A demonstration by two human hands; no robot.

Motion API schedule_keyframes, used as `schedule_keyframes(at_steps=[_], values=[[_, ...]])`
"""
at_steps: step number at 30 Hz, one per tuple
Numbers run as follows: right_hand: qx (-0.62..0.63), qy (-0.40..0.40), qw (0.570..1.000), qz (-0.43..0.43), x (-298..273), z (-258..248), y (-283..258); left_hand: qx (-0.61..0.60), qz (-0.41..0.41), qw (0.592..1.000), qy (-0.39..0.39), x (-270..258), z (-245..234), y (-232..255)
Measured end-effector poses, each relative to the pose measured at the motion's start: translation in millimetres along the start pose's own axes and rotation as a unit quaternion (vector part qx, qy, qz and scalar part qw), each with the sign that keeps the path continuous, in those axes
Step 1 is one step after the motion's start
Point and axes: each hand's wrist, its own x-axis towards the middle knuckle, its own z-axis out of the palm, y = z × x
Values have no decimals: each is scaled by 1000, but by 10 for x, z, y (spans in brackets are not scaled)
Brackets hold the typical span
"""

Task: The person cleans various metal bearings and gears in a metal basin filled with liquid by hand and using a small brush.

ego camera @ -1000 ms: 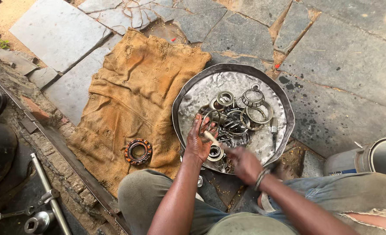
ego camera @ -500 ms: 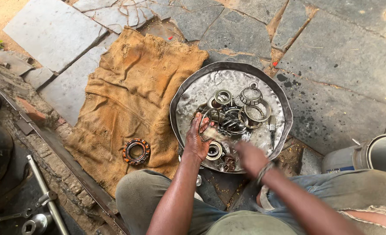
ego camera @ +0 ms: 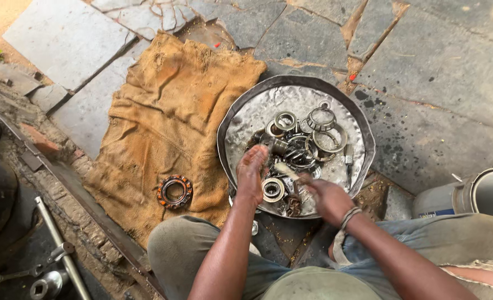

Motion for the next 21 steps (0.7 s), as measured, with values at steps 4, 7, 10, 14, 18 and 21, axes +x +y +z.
schedule_keyframes(at_steps=[4, 7, 10, 14, 18, 21], values=[[331, -5, 933, 142, 152, -153, 196, 318, 96, 943, 29, -272, 338, 308], [591, -9, 799, 112, 185, -233, 158, 446, 96, 890, 5, -482, 626, 491], [711, -47, 699, 64, 143, -354, -37, 477, 179, 854, -103, -649, 711, 536], [771, -72, 633, 0, 101, -421, -143, 505, 360, 772, -143, -674, 667, 397], [766, -79, 637, -25, 118, -393, -78, 500, 261, 814, -141, -626, 560, 296], [740, -65, 669, 21, 114, -411, -80, 490, 203, 835, -144, -601, 558, 256]])
